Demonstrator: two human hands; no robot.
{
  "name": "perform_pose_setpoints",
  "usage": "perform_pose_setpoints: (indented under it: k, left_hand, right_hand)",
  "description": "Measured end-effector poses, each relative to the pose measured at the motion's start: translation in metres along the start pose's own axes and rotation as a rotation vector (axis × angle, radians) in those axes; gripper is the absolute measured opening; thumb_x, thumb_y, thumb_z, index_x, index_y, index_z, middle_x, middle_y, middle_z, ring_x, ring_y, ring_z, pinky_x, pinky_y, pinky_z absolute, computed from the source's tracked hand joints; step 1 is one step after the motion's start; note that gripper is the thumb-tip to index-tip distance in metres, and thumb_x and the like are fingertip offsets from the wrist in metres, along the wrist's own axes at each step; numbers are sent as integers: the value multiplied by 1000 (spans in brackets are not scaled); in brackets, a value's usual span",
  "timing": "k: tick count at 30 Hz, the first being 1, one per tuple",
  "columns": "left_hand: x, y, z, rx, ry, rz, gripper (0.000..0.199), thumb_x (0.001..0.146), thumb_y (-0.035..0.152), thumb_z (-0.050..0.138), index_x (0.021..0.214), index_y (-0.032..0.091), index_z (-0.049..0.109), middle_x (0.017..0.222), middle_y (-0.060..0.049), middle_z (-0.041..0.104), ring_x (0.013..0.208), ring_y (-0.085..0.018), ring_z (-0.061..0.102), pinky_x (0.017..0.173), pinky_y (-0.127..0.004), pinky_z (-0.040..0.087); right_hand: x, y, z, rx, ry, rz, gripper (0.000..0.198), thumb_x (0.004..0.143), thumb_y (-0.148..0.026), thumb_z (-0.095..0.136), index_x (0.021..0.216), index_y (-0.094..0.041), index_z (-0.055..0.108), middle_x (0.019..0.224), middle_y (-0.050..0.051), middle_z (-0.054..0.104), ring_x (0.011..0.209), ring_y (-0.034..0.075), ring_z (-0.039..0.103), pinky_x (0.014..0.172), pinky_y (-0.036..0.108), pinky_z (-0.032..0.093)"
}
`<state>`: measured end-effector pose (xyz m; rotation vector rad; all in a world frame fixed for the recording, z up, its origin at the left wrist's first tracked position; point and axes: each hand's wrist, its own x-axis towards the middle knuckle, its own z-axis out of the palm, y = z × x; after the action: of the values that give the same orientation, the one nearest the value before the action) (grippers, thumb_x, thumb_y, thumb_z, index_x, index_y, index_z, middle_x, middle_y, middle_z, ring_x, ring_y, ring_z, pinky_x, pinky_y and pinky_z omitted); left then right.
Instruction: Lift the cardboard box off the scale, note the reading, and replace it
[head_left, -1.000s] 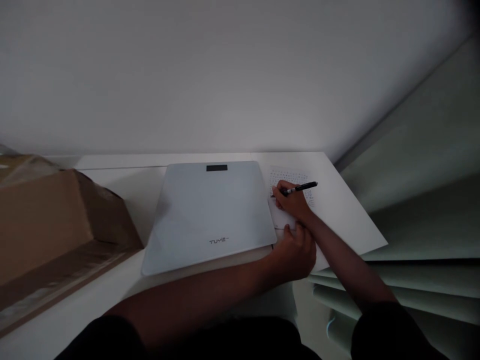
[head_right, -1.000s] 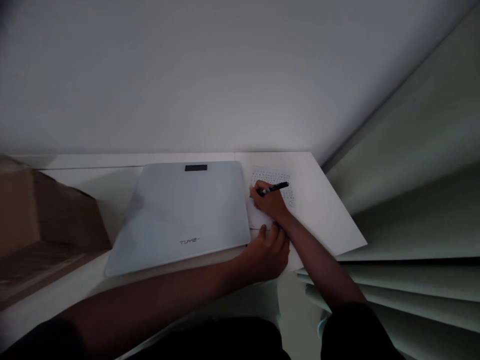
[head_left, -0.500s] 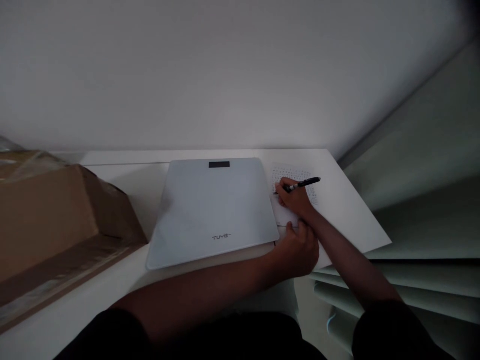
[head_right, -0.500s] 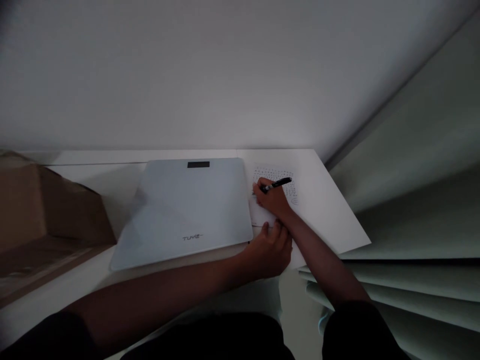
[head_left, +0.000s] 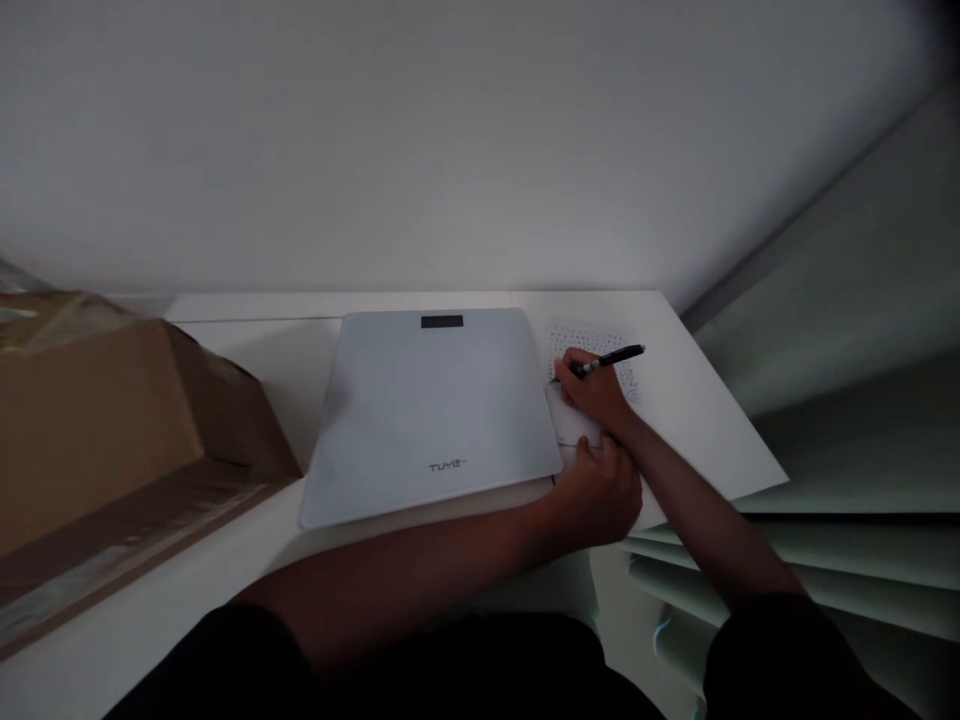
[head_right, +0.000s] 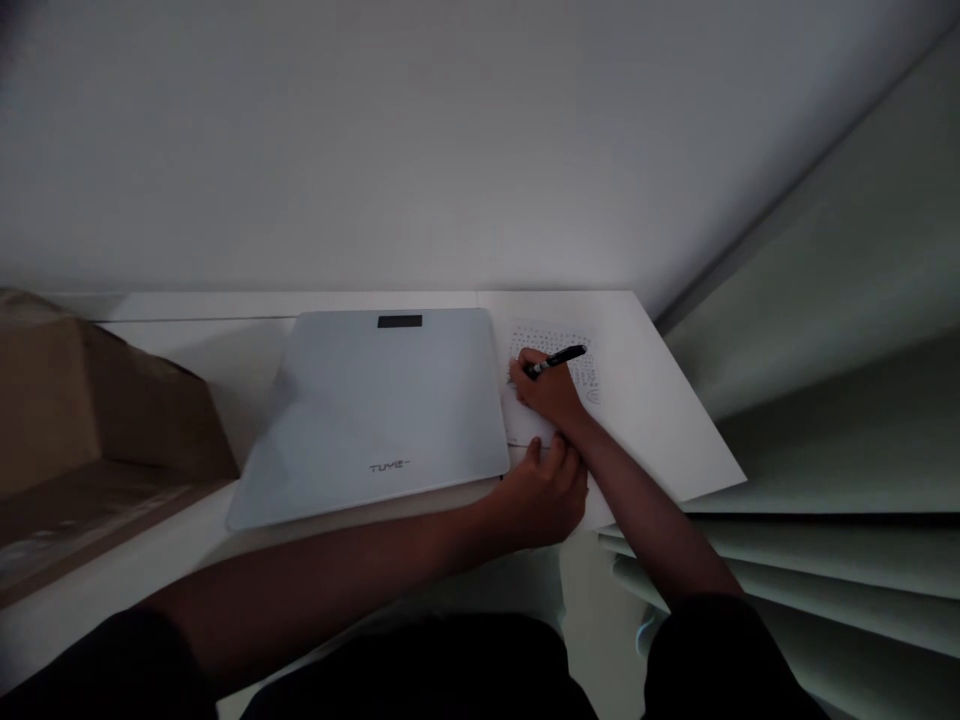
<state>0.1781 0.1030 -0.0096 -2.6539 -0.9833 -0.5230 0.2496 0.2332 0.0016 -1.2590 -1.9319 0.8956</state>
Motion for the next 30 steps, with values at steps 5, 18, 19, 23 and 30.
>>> perform_pose_setpoints:
  k: [5, 18, 19, 23, 30]
  left_hand:
    - [0, 0, 0, -12, -22, 3, 43, 97, 17, 34, 112, -2, 70, 111, -30, 66, 108, -44, 65, 78, -60, 60]
    - [-1, 2, 3, 21, 42, -18, 39, 97, 20, 39, 107, 0, 71, 107, -28, 67, 103, -42, 66, 77, -57, 59]
    - [-1, 1, 3, 24, 43, -18, 39, 97, 20, 39, 108, 0, 71, 107, -29, 67, 103, -42, 66, 77, -57, 59]
    - [-1, 1, 3, 34, 44, -11, 39, 98, 21, 39, 108, 0, 71, 107, -28, 67, 105, -42, 65, 77, -57, 59]
    - [-1, 2, 5, 57, 45, -16, 42, 98, 19, 37, 115, -1, 69, 113, -29, 66, 107, -41, 65, 77, -55, 60]
  right_hand:
    - [0, -1, 1, 94, 6, 41, 33, 92, -40, 52, 67, -21, 46, 47, -3, 53, 39, 11, 47, 43, 24, 38]
    - [2, 1, 2, 43, 42, 8, 31, 89, -37, 51, 64, -20, 47, 44, -4, 51, 37, 10, 46, 41, 22, 37]
    - [1, 1, 2, 55, 43, 10, 32, 89, -38, 52, 64, -20, 46, 44, -4, 51, 37, 10, 47, 41, 21, 37]
    - [1, 1, 3, 96, 42, 29, 30, 89, -37, 52, 65, -20, 46, 44, -4, 51, 37, 10, 48, 40, 21, 38]
    - [2, -1, -1, 170, 175, 16, 31, 89, -38, 54, 65, -21, 46, 43, -4, 49, 35, 11, 45, 37, 23, 36]
